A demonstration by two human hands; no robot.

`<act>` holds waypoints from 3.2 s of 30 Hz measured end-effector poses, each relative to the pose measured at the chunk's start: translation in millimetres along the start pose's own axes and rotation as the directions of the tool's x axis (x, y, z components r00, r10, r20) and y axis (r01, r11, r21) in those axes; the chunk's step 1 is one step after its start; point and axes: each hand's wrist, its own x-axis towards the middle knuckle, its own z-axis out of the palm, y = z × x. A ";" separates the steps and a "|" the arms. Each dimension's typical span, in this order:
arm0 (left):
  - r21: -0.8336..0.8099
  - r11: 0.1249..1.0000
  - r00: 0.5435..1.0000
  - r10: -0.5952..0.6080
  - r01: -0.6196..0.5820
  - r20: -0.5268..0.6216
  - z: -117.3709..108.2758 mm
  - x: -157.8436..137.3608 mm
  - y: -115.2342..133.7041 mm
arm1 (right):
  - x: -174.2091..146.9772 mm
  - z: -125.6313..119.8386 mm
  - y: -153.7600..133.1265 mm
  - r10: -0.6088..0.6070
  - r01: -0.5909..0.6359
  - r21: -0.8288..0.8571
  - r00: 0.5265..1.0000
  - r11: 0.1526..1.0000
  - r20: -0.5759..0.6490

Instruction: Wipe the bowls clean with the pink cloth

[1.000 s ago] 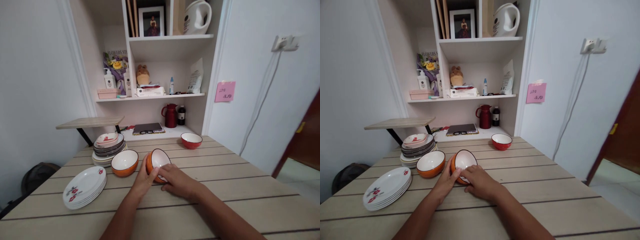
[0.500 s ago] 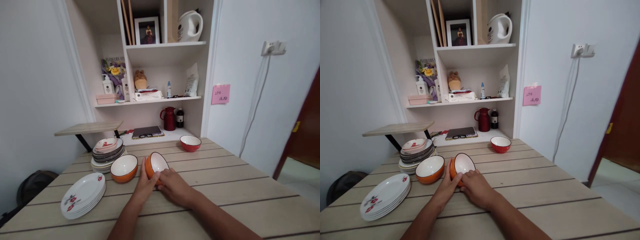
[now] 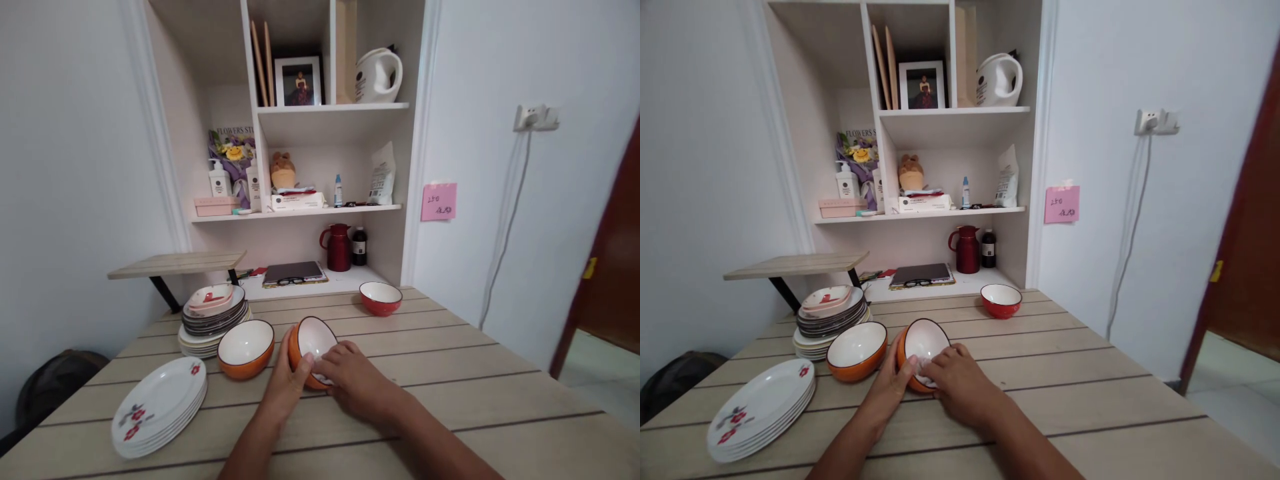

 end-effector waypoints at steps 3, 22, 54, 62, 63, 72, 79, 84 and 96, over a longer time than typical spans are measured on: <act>0.000 0.999 0.999 -0.050 0.050 -0.012 -0.8 -4.0 7.7 | 1.9 1.1 -5.3 0.014 -0.014 0.049 1.000 0.999 -0.006; 0.090 0.995 0.995 -0.054 0.047 0.078 -14.7 1.4 8.5 | 4.7 9.3 -18.6 0.121 -0.078 0.366 0.988 0.927 -0.096; 0.172 0.985 0.999 0.017 -0.026 0.052 -12.1 1.3 -2.4 | 9.3 14.2 -19.8 0.124 -0.117 0.094 0.990 0.989 -0.066; 0.163 0.979 0.992 0.124 -0.120 -0.012 -15.7 11.3 -18.6 | 9.5 9.0 -14.7 0.030 -0.027 0.089 0.999 0.996 -0.035; 0.153 0.981 0.992 0.125 -0.121 -0.014 -15.7 11.7 -19.2 | 8.6 7.8 -12.6 0.034 -0.031 0.074 0.999 0.997 -0.040; 0.114 0.993 0.998 0.014 -0.007 -0.063 -13.3 8.5 -10.9 | 8.4 8.9 -8.0 0.072 -0.069 0.086 0.996 0.994 -0.044; -0.008 1.000 0.997 0.028 -0.027 0.075 -2.5 -2.5 2.0 | 12.9 13.6 -11.4 0.206 -0.170 0.259 0.971 0.951 -0.120; -0.018 0.999 0.994 0.040 -0.038 0.100 2.0 -6.5 7.9 | 12.7 15.1 -13.3 0.168 -0.139 0.203 0.977 0.969 -0.132; 0.142 0.987 0.991 0.085 -0.071 -0.098 -6.0 9.9 -16.4 | 11.5 12.0 -8.7 -0.026 0.021 -0.104 0.998 0.994 -0.050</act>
